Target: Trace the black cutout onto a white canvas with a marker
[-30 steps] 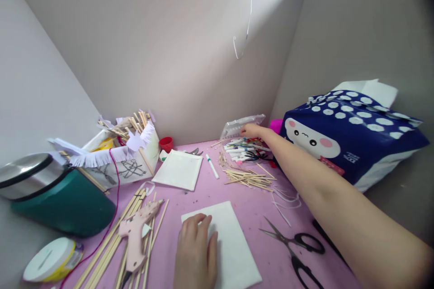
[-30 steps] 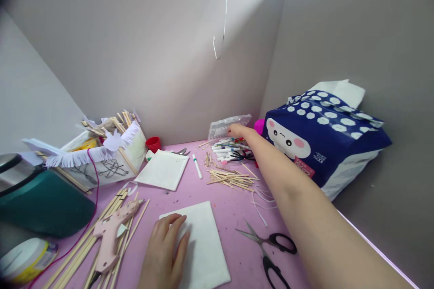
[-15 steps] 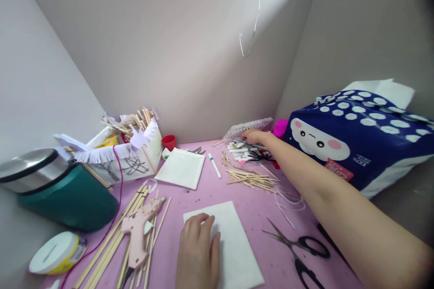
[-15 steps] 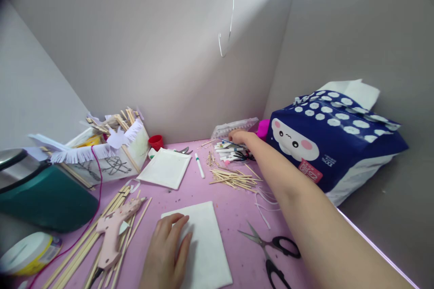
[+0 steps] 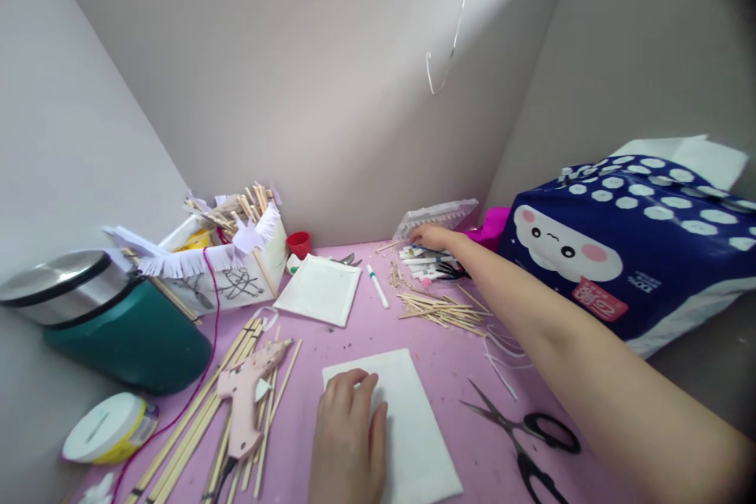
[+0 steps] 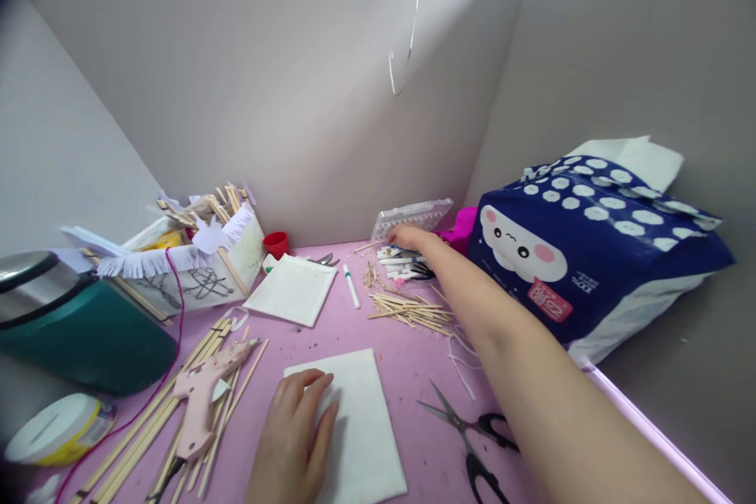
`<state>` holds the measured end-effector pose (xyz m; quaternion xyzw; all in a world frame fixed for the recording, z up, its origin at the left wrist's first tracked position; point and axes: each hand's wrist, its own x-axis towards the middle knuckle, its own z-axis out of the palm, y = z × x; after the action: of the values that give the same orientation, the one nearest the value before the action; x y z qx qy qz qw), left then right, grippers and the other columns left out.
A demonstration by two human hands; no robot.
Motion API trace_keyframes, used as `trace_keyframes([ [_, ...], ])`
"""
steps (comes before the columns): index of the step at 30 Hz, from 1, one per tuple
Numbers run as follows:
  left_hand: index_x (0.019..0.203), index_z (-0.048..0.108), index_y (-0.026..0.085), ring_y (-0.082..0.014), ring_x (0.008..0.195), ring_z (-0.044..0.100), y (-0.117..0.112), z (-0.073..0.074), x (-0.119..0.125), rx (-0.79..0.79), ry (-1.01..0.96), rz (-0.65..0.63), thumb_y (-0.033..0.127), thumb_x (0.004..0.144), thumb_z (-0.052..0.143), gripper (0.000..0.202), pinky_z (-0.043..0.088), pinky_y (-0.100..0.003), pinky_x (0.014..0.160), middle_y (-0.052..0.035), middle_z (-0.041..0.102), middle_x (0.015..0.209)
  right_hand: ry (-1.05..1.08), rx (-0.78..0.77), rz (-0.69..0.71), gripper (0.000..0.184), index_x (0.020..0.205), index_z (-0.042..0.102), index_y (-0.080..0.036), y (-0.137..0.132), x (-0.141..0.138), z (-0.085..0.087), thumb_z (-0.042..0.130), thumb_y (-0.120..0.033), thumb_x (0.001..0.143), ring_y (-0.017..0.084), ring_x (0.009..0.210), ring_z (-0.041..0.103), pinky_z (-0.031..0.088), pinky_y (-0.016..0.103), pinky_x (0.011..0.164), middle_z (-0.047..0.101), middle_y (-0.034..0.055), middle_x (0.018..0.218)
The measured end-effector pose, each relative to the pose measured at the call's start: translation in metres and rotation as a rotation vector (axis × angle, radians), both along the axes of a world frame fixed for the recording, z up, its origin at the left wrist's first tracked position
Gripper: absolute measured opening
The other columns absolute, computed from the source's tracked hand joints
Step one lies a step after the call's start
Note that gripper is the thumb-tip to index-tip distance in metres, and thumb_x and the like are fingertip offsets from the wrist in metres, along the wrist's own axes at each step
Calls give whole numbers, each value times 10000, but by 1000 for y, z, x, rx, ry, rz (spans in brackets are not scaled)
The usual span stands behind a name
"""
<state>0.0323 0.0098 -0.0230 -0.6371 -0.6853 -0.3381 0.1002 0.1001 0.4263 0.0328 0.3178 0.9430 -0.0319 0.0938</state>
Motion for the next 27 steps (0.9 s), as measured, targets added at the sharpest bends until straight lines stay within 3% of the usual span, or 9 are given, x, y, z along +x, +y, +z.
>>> trace_keyframes([
  [7, 1140, 528, 167, -219, 973, 544, 0, 2, 0, -39, -5, -4, 149, 865, 511, 277, 507, -362, 798, -113, 569, 1055, -80, 110, -58, 277, 1134, 593, -169, -6, -19, -11, 543, -337, 920, 204, 1052, 572, 475, 421, 910, 581, 86, 1181],
  [12, 1145, 527, 173, -227, 966, 548, 0, 2, 1, -47, -14, -10, 148, 868, 501, 279, 508, -370, 784, -118, 569, 1052, -127, 177, -78, 290, 1111, 600, -141, -12, -28, -8, 554, -349, 912, 212, 1064, 567, 458, 435, 931, 584, 102, 1175],
  [27, 1103, 556, 165, -232, 926, 565, 1, 2, 4, -18, -15, -13, 151, 874, 473, 244, 509, -379, 757, -122, 588, 1012, -136, 105, 39, 262, 1070, 608, -139, -20, -5, 12, 547, -344, 918, 181, 943, 605, 510, 384, 834, 619, 65, 1064],
])
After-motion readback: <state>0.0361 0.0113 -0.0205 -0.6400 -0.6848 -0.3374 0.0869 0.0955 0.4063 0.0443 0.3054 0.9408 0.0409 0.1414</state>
